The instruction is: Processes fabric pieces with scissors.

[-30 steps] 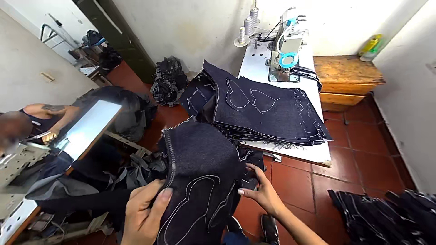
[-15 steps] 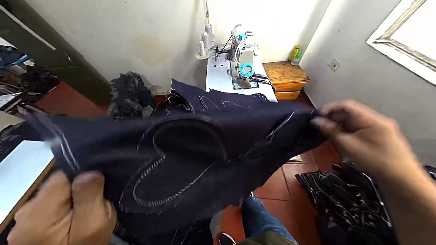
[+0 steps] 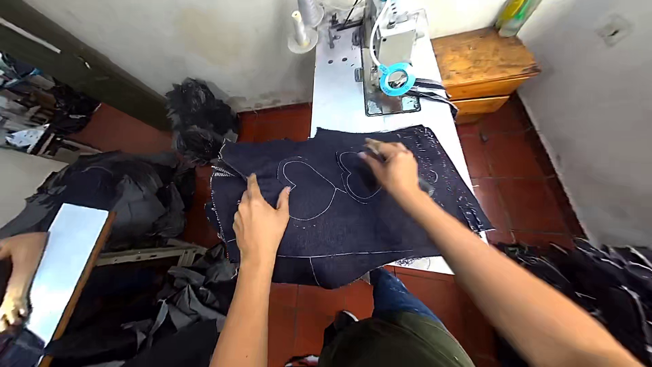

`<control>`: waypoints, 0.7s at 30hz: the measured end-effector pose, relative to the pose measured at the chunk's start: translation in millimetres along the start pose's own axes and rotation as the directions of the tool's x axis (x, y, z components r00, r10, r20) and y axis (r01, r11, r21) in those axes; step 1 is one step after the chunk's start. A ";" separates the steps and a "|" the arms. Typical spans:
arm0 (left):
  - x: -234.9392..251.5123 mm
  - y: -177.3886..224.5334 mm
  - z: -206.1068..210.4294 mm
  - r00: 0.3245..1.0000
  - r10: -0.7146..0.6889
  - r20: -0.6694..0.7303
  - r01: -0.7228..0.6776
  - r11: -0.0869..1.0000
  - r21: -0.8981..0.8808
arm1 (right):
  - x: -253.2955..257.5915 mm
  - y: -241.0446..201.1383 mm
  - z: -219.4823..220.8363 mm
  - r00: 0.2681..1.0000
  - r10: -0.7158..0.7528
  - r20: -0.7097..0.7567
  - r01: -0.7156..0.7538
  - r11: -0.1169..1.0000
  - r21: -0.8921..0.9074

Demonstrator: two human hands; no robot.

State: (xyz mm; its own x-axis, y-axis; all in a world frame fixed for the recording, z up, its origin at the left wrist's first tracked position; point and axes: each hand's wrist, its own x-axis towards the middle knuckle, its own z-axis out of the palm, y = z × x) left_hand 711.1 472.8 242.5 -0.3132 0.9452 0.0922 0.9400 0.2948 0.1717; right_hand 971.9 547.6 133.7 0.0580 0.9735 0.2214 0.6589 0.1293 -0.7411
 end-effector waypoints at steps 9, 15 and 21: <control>-18.5 -31.3 -12.6 0.959 0.224 -0.172 -0.246 0.961 -0.126 | -48.5 -80.6 77.7 0.931 -0.276 0.241 0.263 0.961 0.085; -123.0 -144.8 65.0 0.969 0.233 -0.088 -0.248 0.926 -0.284 | -39.0 -66.9 65.6 0.911 -0.310 0.274 0.317 0.948 0.018; -123.0 -151.3 116.4 0.987 0.156 -0.024 -0.147 0.851 -0.504 | -32.7 -69.3 68.0 0.908 -0.272 0.318 0.319 0.942 -0.106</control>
State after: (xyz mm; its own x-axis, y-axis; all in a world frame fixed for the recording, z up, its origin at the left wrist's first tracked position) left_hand 623.1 328.3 91.0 -0.1655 0.9760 0.1415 0.7783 0.0411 0.6266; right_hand 873.3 519.6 134.7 -0.3653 0.9090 0.2010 0.7184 0.4125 -0.5600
